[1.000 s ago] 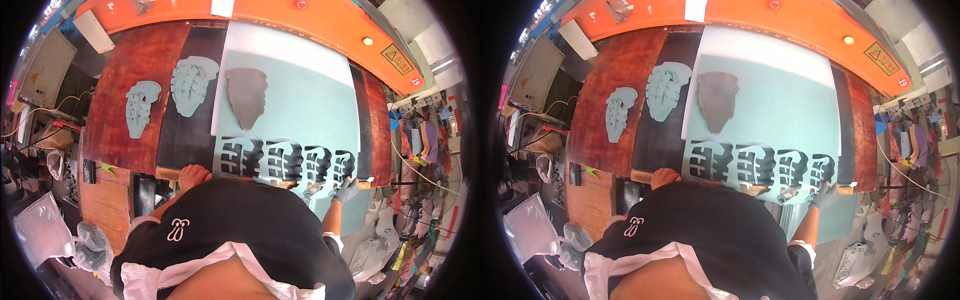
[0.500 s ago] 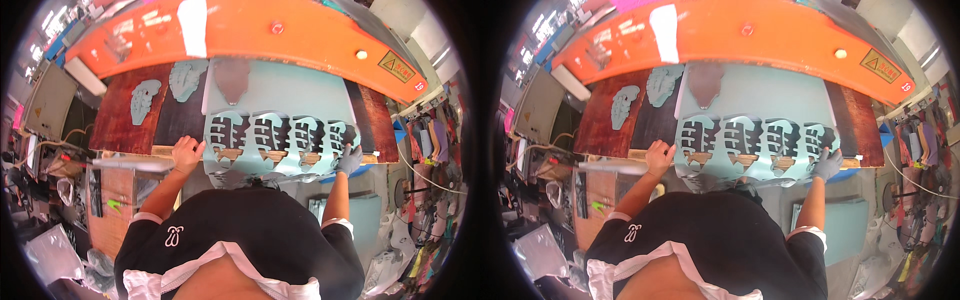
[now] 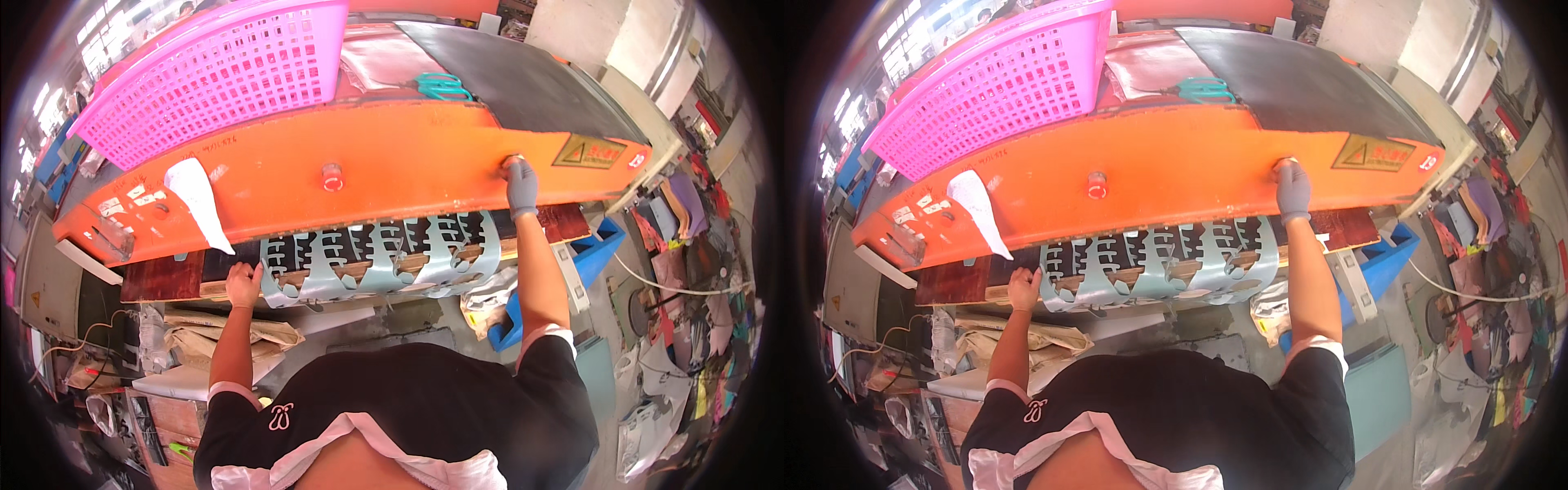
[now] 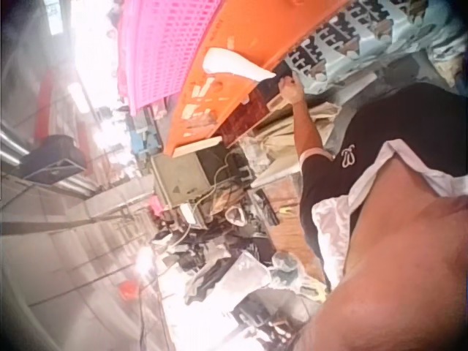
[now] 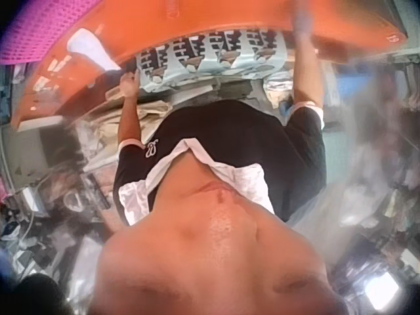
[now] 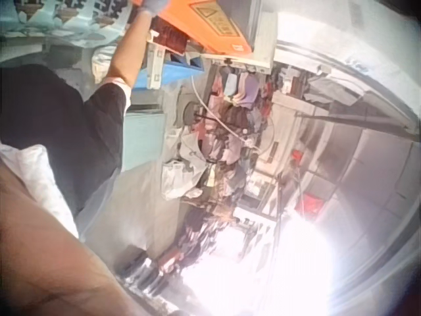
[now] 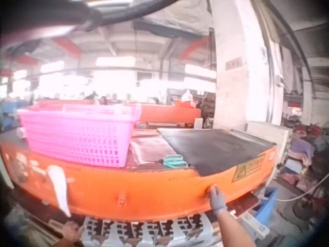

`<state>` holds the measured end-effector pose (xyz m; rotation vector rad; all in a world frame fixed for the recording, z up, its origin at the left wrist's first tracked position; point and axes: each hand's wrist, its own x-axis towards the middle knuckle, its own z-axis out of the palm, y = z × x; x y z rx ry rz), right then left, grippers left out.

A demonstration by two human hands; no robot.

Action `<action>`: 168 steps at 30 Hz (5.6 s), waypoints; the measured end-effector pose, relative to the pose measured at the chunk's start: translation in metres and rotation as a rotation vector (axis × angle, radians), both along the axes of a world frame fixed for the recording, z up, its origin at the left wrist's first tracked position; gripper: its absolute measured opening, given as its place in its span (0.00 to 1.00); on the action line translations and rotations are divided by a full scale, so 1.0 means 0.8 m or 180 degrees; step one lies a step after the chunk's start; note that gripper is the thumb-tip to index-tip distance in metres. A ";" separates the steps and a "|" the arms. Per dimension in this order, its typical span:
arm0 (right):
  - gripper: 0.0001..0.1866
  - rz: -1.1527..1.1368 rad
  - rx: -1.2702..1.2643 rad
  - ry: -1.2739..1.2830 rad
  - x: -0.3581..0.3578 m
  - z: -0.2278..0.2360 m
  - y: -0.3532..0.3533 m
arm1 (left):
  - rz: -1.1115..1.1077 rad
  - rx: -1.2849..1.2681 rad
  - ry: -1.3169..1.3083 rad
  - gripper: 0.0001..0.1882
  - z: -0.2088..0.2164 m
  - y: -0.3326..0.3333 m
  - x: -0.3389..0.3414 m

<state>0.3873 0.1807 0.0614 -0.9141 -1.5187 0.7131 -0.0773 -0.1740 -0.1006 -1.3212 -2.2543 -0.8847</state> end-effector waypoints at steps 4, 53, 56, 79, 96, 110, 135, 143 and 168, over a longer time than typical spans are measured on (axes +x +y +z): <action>0.12 0.0671 -0.0194 0.0403 0.013 -0.035 0.032 | 0.0190 -0.0261 -0.0083 0.20 0.011 0.020 -0.009; 0.28 -0.1684 -0.1567 -0.0767 0.289 -0.194 -0.403 | -0.0334 -0.0400 -0.0259 0.17 0.013 -0.414 0.271; 0.30 -0.1214 -0.0838 -0.0634 0.210 -0.169 -0.402 | -0.0465 -0.0925 -0.1190 0.13 0.018 -0.433 0.274; 0.41 0.1321 -0.0746 -0.1920 -0.220 -0.138 -0.573 | -0.0704 -0.0982 -0.0844 0.20 -0.005 -0.297 0.224; 0.41 0.0180 -0.0843 -0.3395 -0.134 -0.116 -0.548 | -0.0791 -0.0720 -0.0748 0.18 -0.014 -0.296 0.219; 0.46 0.0158 -0.1005 -0.3658 -0.144 -0.091 -0.539 | -0.2020 -0.1481 0.0043 0.22 0.027 -0.278 0.278; 0.30 0.0606 -0.0402 -0.1738 -0.048 -0.159 -0.513 | -0.2023 -0.1353 0.0164 0.22 0.018 -0.270 0.294; 0.21 0.0317 0.0037 -0.1873 0.076 -0.163 -0.584 | -0.1893 -0.1658 0.0338 0.24 0.014 -0.262 0.293; 0.18 -0.2269 -0.0695 -0.2040 0.282 -0.183 -0.514 | -0.1589 -0.0621 -0.0815 0.21 0.009 -0.384 0.228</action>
